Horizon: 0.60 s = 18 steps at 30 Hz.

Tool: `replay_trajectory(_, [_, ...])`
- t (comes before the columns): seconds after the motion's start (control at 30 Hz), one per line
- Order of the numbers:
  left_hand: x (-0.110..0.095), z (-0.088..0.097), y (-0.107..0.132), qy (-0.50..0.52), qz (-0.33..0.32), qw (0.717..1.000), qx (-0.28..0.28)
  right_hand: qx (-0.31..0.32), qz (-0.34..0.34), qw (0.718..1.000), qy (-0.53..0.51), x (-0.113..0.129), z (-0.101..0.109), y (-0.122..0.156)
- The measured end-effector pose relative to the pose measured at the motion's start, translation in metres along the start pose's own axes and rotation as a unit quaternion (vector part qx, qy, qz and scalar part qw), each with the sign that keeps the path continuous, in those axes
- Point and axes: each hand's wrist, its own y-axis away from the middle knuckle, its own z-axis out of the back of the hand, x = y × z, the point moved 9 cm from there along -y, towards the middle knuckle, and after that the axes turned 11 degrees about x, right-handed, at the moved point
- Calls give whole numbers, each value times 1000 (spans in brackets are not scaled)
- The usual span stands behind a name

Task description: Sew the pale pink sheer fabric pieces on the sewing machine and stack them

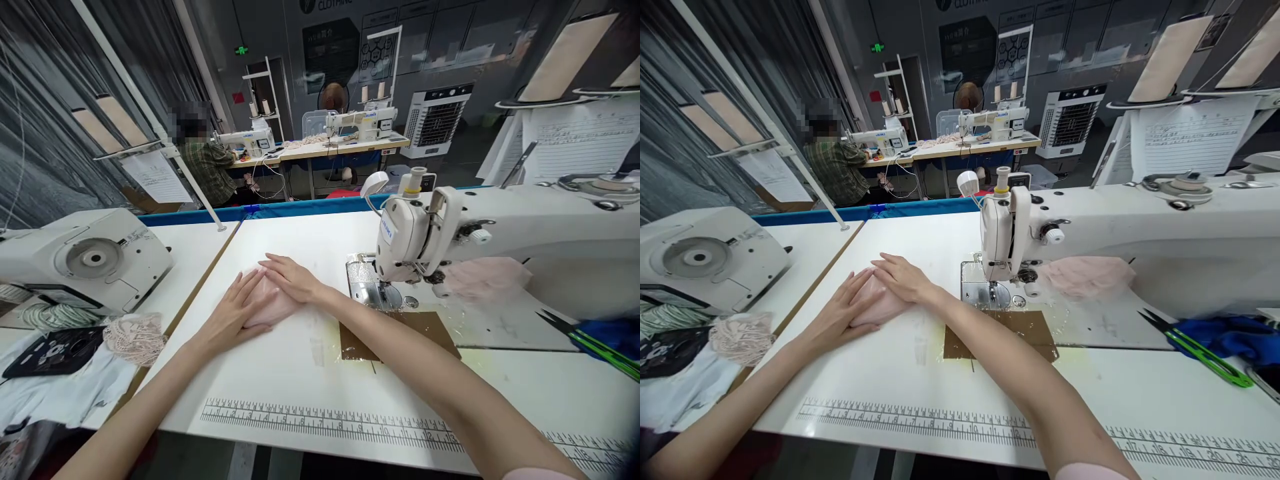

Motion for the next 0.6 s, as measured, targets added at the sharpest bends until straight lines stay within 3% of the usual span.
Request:
replay_trajectory(0.2, [-9, 1, 5, -11, -38, 999, 23, -22, -29, 999, 7, -10, 6, 12])
replay_trajectory(0.3, [-11, -1, 9, -32, -60, 997, 42, -38, -60, 997, 1, -16, 19, 33])
replay_trajectory(0.43, [-19, 1, 17, -72, -81, 993, 50, -23, -70, 997, 6, -8, 35, 94])
replay_trajectory(0.6, [-56, 23, 26, -102, -118, 987, -37, 47, -84, 991, 88, 11, 50, 190])
